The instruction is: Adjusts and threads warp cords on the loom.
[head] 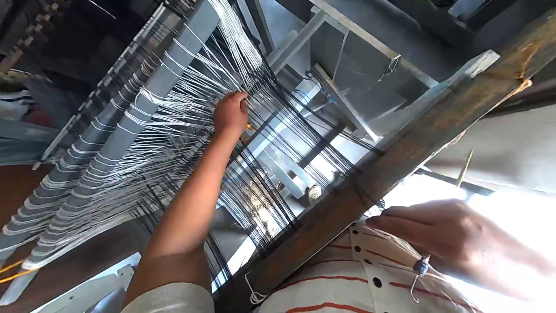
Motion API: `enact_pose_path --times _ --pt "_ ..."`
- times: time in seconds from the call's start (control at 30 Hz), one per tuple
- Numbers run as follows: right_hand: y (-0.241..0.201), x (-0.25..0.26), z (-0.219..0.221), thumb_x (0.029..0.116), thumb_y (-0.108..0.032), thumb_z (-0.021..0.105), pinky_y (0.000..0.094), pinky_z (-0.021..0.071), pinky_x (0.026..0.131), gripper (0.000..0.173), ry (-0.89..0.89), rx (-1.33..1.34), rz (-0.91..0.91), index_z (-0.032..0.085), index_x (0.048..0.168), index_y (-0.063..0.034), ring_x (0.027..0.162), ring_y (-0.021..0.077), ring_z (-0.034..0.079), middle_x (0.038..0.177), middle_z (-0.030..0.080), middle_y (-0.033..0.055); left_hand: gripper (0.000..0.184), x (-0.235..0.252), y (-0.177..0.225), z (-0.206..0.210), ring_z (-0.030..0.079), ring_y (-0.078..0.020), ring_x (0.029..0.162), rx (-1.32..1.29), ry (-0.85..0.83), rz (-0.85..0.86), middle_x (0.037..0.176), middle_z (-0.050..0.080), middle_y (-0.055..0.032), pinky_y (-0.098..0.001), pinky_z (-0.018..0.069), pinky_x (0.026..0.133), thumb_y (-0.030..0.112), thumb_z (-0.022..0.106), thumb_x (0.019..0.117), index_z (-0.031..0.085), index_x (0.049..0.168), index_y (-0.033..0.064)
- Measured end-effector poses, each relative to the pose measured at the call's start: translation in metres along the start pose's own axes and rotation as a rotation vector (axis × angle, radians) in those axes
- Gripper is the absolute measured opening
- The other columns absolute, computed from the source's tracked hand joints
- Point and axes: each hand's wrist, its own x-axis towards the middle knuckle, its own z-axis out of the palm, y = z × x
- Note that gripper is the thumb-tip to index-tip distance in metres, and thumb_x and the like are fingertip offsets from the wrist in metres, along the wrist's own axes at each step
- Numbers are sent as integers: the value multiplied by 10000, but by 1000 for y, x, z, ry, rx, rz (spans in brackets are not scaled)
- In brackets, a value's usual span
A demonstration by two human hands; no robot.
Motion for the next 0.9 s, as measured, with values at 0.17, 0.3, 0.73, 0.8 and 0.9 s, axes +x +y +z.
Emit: enact_pose_path --times 0.17,0.3,0.73,0.8,0.9 --pt "6 0 1 998 -72 481 269 373 421 232 8 27 -8 703 1049 -112 515 121 519 752 631 16 332 11 7 3 620 -413 1223 15 -73 -154 1273 673 -218 -647 445 1019 191 467 1078 676 1292 46" --pt "9 0 2 994 -73 479 271 383 429 230 5 49 -16 699 1047 -115 526 126 532 759 639 22 323 16 3 9 652 -398 1131 -207 -17 -295 1172 694 -232 -606 472 996 184 615 1005 642 1255 -20" --pt "10 2 2 1003 -87 481 282 393 438 215 -7 61 -19 692 1031 -120 545 136 547 767 641 19 298 4 -4 22 446 -37 544 -846 126 -509 976 671 -44 -208 378 479 69 754 895 668 1179 44" --pt "10 3 2 1000 -84 477 283 389 436 218 -8 51 -24 690 1026 -120 542 136 545 766 639 20 263 3 -4 22 450 -30 530 -852 129 -491 955 691 -37 -201 375 466 67 754 895 681 1146 45" --pt "9 2 2 1019 -102 483 276 397 441 212 -10 65 -27 694 1041 -115 545 133 548 777 649 22 247 2 -5 22 456 -32 529 -839 141 -480 921 675 -32 -198 377 464 55 761 879 677 1111 55"
